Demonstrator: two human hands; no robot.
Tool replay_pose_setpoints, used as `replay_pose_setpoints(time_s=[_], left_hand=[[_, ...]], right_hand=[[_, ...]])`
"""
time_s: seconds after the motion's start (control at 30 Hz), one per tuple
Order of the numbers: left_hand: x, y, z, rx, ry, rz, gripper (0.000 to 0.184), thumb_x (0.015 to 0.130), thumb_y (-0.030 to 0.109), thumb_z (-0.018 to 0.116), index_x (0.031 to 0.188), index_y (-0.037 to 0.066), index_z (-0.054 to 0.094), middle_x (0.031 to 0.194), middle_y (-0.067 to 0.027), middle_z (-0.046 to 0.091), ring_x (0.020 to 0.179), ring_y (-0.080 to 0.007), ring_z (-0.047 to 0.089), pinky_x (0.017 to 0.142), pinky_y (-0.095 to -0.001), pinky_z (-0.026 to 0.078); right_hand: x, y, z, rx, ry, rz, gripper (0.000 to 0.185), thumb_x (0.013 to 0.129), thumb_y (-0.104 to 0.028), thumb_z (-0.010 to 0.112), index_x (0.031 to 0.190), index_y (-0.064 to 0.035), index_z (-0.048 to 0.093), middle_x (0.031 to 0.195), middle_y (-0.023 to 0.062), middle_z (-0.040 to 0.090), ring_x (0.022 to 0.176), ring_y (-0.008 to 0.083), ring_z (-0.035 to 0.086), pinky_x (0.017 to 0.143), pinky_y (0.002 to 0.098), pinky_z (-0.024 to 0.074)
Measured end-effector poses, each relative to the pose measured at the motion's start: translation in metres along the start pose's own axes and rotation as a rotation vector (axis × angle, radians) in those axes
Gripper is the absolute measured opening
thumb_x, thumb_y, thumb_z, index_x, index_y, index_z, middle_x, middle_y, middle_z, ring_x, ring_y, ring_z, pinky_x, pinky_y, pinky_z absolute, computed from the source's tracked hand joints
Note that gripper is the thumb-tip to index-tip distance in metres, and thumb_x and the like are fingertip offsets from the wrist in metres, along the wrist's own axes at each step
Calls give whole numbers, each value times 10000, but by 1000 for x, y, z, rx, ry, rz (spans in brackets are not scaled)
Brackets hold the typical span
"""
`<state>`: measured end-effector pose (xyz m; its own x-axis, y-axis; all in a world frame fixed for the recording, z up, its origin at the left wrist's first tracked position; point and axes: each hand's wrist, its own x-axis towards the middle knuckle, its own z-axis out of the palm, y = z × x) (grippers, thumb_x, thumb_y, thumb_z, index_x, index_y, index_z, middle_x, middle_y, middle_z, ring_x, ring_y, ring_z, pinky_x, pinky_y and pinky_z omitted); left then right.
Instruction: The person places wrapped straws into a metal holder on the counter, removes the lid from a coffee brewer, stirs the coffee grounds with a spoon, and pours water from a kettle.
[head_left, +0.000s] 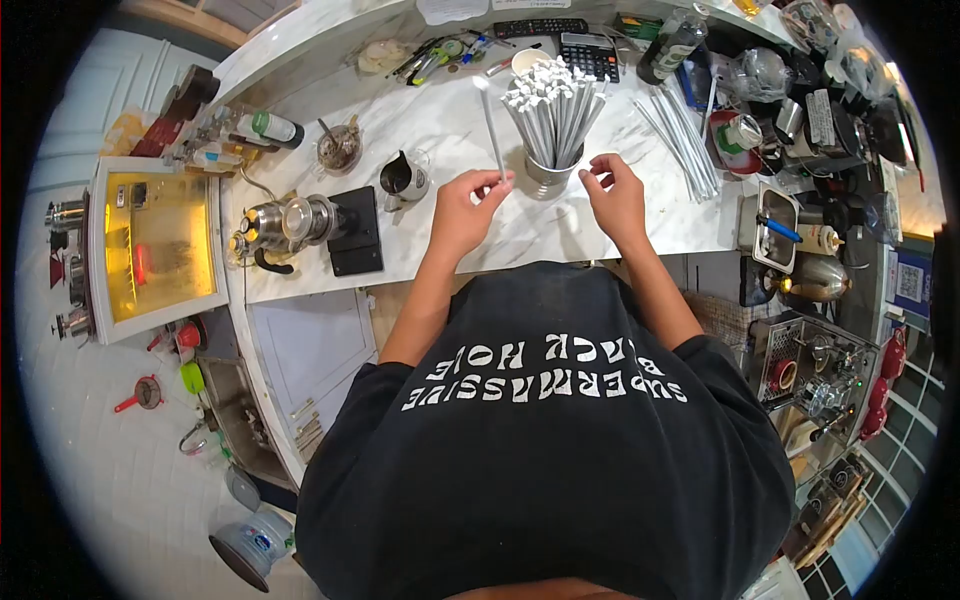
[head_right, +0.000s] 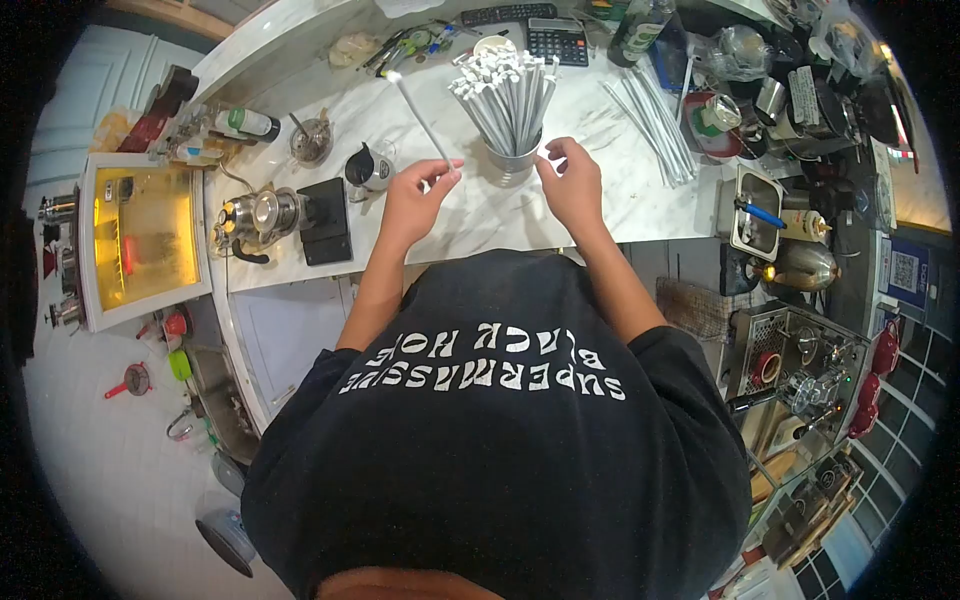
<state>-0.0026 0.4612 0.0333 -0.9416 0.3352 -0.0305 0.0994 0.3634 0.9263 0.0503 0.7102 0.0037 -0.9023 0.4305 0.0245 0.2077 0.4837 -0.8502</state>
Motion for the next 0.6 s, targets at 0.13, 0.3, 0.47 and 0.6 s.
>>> replay_pose_setpoints(time_s=[0.13,0.3,0.47,0.6], left_hand=[[36,24,15,-89,5,66,246,910,168,776,1119,39,793,906,-54,741,734,-118,553,693,-284,487],[62,31,24,-103,77,135,350,870,163,819,1192,40,756,866,-26,703,733,-102,540,683,-267,480],[70,29,23,-54,181,142,367,853,160,838,1182,34,739,865,-22,686,725,-104,531,679,-269,481],[73,28,23,-50,297,201,376,852,163,842,1192,51,728,918,-39,675,720,-122,532,673,-277,480]], right_hand=[[1,3,-6,-1,0,1,281,887,-200,790,1079,-20,694,943,120,739,763,216,656,706,367,537],[0,6,-14,5,15,50,279,898,-219,783,1079,-24,702,929,113,739,744,204,653,698,362,533],[-2,15,-19,4,-5,125,281,905,-230,776,1083,-22,711,919,110,738,725,194,650,695,355,529],[9,10,-17,-11,-6,89,286,903,-226,778,1095,-24,712,918,106,735,725,193,648,697,352,529]])
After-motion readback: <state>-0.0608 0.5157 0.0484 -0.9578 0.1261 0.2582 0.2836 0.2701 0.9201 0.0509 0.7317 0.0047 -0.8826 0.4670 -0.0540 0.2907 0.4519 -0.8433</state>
